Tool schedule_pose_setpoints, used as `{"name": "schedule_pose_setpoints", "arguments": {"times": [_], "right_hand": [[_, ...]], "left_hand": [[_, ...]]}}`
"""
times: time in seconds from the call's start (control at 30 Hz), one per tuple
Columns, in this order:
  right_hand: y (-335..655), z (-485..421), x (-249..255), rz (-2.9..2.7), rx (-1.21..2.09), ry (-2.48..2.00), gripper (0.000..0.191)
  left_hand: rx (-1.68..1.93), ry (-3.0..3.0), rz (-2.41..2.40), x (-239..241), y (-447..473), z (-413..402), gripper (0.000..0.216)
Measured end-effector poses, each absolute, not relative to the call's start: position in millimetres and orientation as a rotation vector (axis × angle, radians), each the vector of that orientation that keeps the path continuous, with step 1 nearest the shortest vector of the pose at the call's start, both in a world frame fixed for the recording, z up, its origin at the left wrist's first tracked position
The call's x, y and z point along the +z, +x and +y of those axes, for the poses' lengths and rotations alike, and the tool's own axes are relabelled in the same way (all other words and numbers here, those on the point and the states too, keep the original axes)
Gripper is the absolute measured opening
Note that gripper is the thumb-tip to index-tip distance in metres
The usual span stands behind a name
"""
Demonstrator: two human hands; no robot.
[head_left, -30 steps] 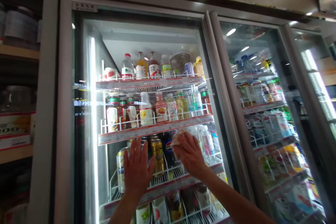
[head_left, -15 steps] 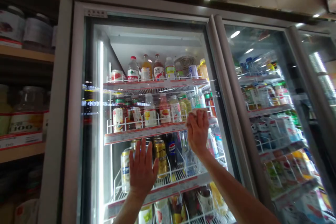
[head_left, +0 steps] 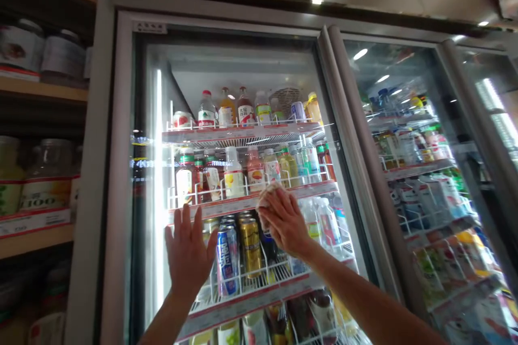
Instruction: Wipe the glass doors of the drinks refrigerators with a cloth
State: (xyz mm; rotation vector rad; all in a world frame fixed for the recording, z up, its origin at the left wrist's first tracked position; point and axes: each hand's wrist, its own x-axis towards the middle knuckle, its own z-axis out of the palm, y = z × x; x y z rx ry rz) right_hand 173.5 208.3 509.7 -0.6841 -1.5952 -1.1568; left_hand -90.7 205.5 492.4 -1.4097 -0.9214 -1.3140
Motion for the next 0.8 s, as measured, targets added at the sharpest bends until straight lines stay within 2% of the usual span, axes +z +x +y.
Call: {"name": "schedule_pose_setpoints", "arguments": {"times": [0.17, 0.23, 0.37, 0.53, 0.7, 0.8], "right_hand": [[169.7, 210.8, 535.4, -1.058, -0.923, -0.766, 0.04], [157.2, 209.4, 537.1, -1.14, -0.946, -0.731, 0.041], [139.6, 205.1, 529.6, -1.64, -1.157, -0.635, 0.044], [140.2, 204.0, 535.9, -1.279, -1.044, -0.774, 0.046], [136.3, 201.4, 524.7, -1.781, -1.289, -0.58, 0.047], [145.8, 204.3, 533.3, -1.375, -1.121, -0.779, 0.043]], "left_hand": [[-1.29, -1.398, -0.901, 488.5, -92.6, 205.4, 0.068], [-1.279, -1.392, -0.895, 488.5, -94.4, 204.4, 0.069], [-1.275, -1.401, -0.883, 487.6, -96.0, 205.3, 0.069], [-1.298, -1.406, -0.863, 486.8, -95.6, 207.1, 0.068], [-1.296, -1.389, -0.849, 487.8, -96.0, 204.9, 0.068], [-1.288, -1.389, -0.838, 487.6, -95.8, 204.6, 0.068]]}}
